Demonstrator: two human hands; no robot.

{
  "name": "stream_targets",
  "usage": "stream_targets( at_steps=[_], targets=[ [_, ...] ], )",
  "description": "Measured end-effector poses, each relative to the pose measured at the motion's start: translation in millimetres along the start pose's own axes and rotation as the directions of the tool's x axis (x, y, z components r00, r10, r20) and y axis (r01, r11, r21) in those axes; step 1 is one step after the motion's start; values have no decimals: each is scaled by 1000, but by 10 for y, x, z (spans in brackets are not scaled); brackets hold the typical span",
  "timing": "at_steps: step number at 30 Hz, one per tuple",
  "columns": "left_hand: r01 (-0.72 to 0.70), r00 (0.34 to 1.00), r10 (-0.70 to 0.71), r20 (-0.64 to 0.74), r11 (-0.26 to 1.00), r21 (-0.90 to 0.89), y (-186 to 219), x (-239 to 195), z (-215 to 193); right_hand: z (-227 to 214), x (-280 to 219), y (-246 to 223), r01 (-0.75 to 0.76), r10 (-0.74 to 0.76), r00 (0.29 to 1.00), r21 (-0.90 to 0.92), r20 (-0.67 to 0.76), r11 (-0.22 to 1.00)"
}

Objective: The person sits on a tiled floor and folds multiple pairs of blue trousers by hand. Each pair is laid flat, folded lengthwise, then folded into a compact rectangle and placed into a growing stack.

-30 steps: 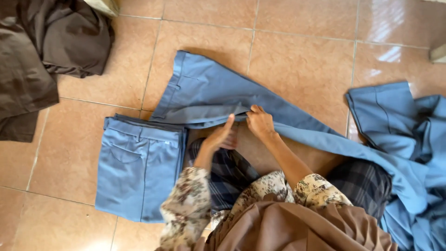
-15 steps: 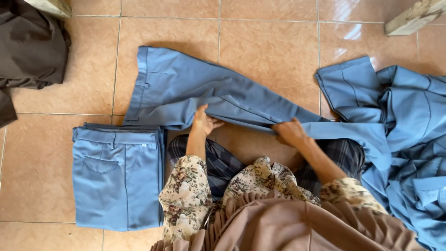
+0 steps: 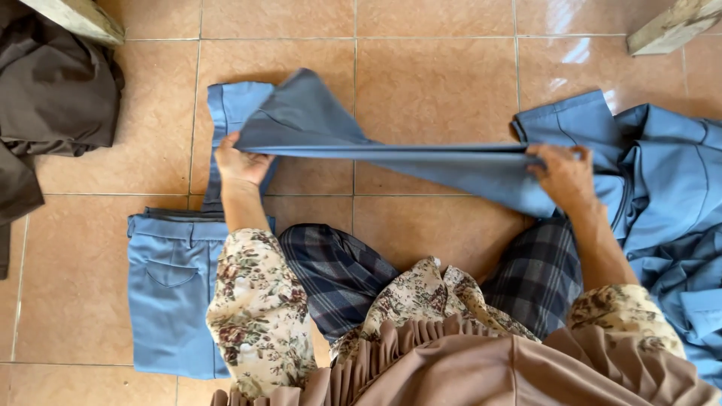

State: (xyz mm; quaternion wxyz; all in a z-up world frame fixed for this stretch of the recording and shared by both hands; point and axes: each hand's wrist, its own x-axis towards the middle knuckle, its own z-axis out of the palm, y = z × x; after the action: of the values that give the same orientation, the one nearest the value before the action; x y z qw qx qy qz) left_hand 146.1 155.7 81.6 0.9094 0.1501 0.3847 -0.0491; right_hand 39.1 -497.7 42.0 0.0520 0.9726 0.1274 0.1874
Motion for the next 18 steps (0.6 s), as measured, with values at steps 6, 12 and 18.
stream_targets(
  at_steps=[6, 12, 18],
  targets=[
    [-229, 967, 237, 92, 969, -93, 536, -231, -138, -688, 249, -141, -63, 64, 998, 132, -1, 989],
    [-376, 900, 378, 218, 925, -48, 1151, 436, -1597, 114, -685, -966, 77, -69, 996, 179, -50, 981],
    [-266, 904, 320, -283, 940, 214, 625, 303, -1612, 852, -1460, -1285, -202, 37, 743, 172, 668, 964]
  ],
)
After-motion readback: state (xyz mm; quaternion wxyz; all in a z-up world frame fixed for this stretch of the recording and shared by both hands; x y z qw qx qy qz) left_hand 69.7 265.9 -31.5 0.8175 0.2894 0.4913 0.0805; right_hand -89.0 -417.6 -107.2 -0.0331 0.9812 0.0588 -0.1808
